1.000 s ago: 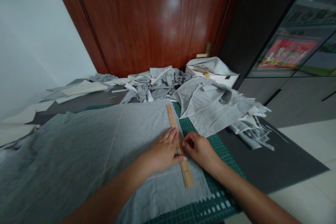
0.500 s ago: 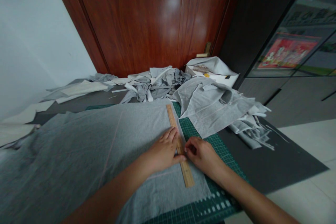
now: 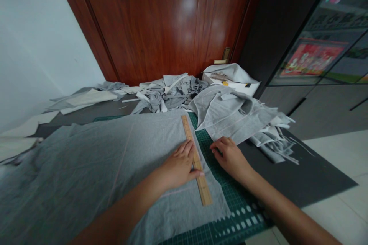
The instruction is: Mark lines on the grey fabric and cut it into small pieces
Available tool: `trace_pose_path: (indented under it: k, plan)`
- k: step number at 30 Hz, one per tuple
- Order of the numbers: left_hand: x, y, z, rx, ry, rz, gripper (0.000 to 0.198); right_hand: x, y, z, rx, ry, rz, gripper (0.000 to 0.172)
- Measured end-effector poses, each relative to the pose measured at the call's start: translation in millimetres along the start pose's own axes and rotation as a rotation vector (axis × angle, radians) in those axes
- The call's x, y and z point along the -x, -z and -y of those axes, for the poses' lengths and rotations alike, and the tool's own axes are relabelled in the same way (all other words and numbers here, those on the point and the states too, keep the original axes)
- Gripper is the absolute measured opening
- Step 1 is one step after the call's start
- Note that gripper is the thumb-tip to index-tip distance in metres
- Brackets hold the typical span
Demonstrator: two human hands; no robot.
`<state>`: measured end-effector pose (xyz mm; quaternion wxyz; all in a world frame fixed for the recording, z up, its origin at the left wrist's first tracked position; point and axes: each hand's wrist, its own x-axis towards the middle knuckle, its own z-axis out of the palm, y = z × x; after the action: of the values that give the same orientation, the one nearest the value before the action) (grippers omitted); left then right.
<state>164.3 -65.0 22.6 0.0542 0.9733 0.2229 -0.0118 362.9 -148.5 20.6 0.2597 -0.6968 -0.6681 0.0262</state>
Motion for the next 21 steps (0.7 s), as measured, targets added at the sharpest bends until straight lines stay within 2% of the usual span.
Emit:
trace_pose_path:
  k: [2,4,7,10,16,21]
  plan:
    - [0,-1.0,0,0.012,-0.002,-0.009,0.081,-2,-1,5,0.053,0.021,-0.002,0.019]
    - [0,-1.4,1,0.020,0.001,-0.010,0.081,-5,-4,14,0.054,0.025,0.059,0.018]
    - [-1,-0.8,0,0.017,0.011,0.010,0.083,-10,-9,30,0.033,-0.017,0.173,0.017]
    - [-1,0.4,0,0.000,0.006,0.037,0.083,-13,-12,43,-0.019,-0.079,0.231,0.014]
    - [0,-0.7,1,0.006,0.000,0.029,0.080,-11,-12,54,-0.023,-0.149,0.234,0.015]
    - [0,-0.7,1,0.015,0.005,0.021,0.077,-7,-20,45,-0.160,-0.126,0.187,0.019]
